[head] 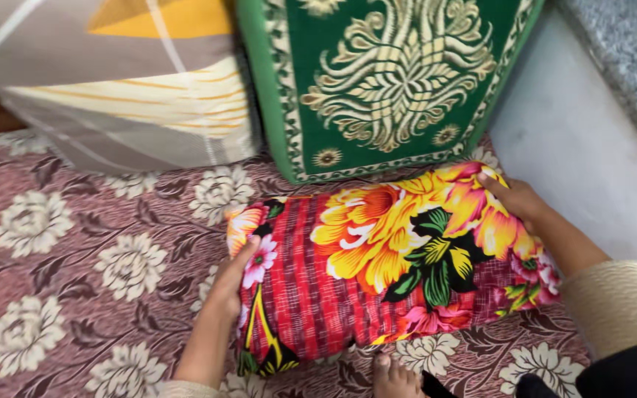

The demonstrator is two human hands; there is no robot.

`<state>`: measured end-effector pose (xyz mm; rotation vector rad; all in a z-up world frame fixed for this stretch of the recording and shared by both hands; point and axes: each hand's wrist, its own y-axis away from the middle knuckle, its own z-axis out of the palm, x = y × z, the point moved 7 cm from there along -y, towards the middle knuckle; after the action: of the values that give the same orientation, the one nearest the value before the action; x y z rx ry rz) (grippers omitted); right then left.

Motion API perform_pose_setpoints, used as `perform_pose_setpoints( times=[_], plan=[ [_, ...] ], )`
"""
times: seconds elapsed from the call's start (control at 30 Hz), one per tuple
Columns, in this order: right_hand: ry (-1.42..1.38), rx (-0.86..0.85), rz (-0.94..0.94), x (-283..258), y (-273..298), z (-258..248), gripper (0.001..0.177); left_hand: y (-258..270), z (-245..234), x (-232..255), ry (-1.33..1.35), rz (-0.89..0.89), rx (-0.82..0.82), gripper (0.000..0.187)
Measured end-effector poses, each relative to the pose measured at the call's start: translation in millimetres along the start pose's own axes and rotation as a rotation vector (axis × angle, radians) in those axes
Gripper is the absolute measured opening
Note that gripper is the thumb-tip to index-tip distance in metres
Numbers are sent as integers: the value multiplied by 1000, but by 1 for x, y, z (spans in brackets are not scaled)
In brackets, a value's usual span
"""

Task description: The person arranges several decorative pillows on a bed. They pick up, flip, and place multiple pillows with different patterns, including a gray geometric pillow, a red floral pillow, and a green embroidered pillow, smoothing each one into position.

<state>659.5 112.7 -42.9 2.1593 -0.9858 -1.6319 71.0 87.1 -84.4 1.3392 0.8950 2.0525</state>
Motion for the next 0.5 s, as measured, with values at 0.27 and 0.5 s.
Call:
perform_pose_setpoints(
  times=[0.27, 0.5],
  plan=[
    [-49, 106, -107, -22, -7, -10, 56, -16, 4, 7, -5, 177, 4, 50],
    [12, 109, -232, -19, -23, 0, 58, -43, -4, 16, -160, 140, 129, 52]
  ],
)
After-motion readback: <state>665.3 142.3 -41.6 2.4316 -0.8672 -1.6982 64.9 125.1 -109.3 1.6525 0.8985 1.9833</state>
